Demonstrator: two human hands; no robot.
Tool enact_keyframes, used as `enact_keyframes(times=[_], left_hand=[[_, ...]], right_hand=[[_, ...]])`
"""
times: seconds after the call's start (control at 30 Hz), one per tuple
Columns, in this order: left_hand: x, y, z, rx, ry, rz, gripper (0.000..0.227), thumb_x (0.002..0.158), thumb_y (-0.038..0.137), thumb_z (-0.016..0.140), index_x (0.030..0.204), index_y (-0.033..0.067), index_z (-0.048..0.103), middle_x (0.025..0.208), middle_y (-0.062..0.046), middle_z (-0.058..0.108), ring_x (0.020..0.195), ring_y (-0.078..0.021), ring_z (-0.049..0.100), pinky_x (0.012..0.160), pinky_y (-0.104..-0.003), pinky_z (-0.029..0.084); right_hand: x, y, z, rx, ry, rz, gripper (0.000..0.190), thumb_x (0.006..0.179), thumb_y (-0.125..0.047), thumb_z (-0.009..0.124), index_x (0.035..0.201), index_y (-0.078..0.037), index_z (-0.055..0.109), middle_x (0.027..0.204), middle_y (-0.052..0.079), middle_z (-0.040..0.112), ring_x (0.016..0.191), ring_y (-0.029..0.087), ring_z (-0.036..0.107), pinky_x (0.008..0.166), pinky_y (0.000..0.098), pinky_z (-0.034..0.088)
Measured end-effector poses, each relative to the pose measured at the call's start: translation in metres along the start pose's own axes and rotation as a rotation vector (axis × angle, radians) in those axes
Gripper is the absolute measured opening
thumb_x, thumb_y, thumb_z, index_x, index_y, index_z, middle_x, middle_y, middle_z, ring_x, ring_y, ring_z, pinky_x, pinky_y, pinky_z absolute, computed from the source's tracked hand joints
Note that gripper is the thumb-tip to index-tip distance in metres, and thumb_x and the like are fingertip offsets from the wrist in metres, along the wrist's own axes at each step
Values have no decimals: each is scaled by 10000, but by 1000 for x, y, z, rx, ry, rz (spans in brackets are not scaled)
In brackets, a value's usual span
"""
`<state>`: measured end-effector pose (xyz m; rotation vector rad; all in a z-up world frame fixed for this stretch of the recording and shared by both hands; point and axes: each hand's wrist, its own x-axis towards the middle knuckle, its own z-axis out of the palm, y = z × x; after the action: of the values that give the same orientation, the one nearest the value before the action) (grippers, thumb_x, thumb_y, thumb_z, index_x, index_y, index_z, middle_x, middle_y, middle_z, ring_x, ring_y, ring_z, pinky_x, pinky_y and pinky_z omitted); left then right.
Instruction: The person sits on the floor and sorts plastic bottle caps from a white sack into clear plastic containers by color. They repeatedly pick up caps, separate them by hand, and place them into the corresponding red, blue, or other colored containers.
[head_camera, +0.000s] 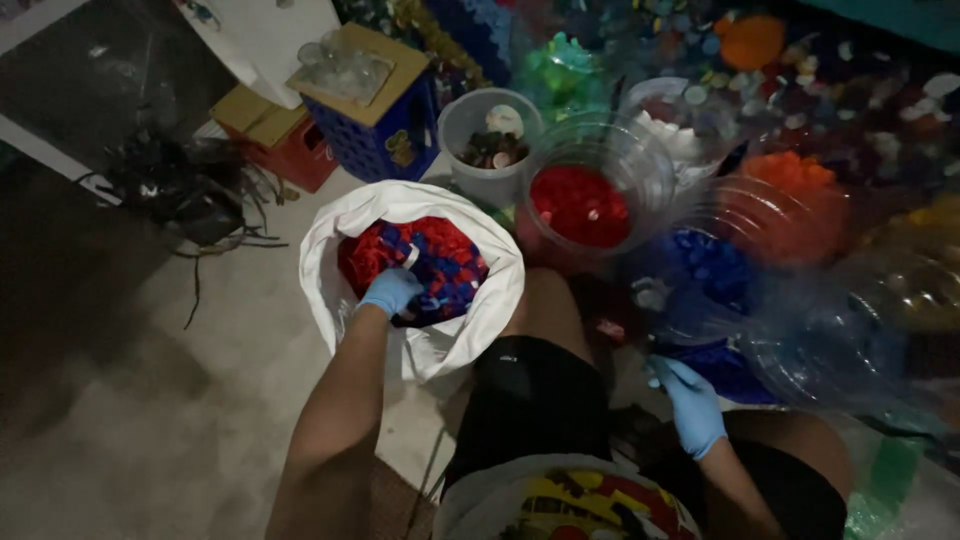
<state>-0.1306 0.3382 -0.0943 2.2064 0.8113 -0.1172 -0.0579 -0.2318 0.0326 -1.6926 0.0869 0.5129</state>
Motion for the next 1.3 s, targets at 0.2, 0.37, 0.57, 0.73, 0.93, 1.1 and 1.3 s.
enact_keyframes(times=[0.2,0.37,0.57,0.73,0.93,1.1,1.3], left_hand=[[9,6,43,264,-123,47,1074,592,617,856,1436,25,553,1376,-197,640,1189,-406,635,1046,-395,504],[-4,47,87,572,96,95,1033,612,710,820,1343,50,507,1347,-321,444,1096,-505,533,803,-630,515],[11,34,132,326,172,58,797,652,333,821,1304,110,420,1297,-263,414,913,-520,587,767,-604,566],[20,30,110,298,217,144,538,725,306,765,1201,141,578,1218,-240,551,940,-486,619,805,-558,559],[18,15,128,215,105,297,483,744,330,724,1179,149,620,1198,-278,546,921,-493,590,858,-502,520],[2,34,97,161,112,227,315,808,435,667,894,133,699,934,-124,737,831,-406,649,802,-451,533],[-20,54,37,-861,104,-201,254,850,134,762,1084,147,663,993,-40,681,769,-221,598,563,-379,566]], right_hand=[[19,11,3,-60,-19,91,372,1039,-136,570,1316,89,677,1153,155,735,948,208,577,915,288,466],[36,25,2,-248,-74,46,370,1000,-126,589,1280,80,719,1116,160,777,885,225,639,844,316,510],[48,38,8,-412,-63,83,351,977,-205,634,1215,10,776,1144,73,812,1017,204,723,957,291,523],[59,51,3,-457,-61,97,316,971,-182,626,1182,-23,800,1159,48,814,1034,194,730,970,284,520],[55,45,6,-405,-99,-7,279,972,-96,612,1155,6,797,1089,52,819,898,186,711,895,274,530],[46,42,7,-306,-78,43,305,974,-135,617,1154,32,797,1057,81,804,875,196,663,886,287,499],[36,24,5,-119,-31,146,327,986,-101,638,1236,89,730,1113,160,762,938,229,612,918,306,480]])
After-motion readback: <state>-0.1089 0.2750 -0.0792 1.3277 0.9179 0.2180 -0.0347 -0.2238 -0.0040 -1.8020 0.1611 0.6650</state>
